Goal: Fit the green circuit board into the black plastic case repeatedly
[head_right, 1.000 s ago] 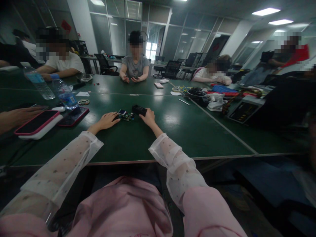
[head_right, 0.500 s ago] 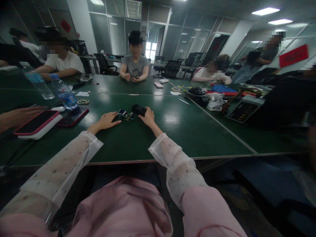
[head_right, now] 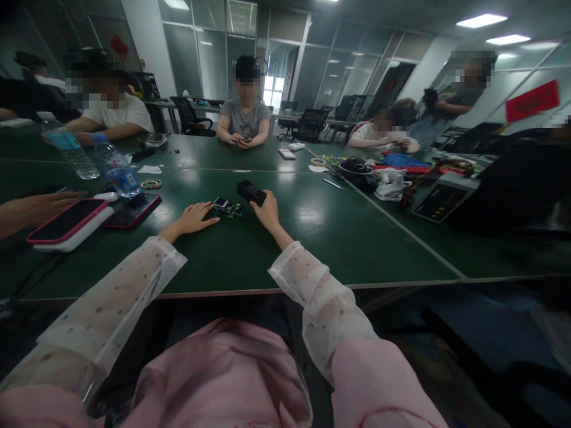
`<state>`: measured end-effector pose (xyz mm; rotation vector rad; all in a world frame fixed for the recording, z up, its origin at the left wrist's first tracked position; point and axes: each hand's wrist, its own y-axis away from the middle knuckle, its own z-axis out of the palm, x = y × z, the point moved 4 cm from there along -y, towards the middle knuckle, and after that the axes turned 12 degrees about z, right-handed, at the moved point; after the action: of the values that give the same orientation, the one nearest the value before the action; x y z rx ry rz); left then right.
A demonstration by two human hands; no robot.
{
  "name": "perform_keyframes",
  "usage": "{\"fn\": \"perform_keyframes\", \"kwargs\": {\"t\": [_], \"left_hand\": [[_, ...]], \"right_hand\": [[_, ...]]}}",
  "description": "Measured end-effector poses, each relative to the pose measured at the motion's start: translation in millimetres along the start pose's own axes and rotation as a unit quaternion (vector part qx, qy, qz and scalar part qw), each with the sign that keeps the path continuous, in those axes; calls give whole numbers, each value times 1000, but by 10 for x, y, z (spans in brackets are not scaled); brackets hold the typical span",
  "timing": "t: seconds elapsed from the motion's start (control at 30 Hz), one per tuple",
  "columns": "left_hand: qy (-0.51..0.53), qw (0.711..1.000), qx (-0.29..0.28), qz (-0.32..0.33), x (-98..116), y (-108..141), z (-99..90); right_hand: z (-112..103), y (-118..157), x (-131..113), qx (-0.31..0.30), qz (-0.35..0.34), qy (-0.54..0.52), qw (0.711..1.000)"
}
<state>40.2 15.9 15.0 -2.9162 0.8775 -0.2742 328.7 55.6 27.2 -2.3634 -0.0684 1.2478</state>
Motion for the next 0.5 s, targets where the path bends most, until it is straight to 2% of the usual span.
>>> {"fn": "perform_keyframes", "kwargs": {"t": [0.07,0.23,0.37,0.5], "left_hand": [[-4,1000,3,-3,9,1,-6],[-9,1000,2,-8,5,-1,4],[-18,1000,9,-6,-21,-10,28],[-19,1000,14,-1,-37,-16,44]], "right_hand": [[-10,48,-123,0,-36,-56,998],[56,233,-400,-75,-100,-109,986],[129,299,-438,-142,-106,-98,979],[131,279,-398,-153,-110,-93,978]]}}
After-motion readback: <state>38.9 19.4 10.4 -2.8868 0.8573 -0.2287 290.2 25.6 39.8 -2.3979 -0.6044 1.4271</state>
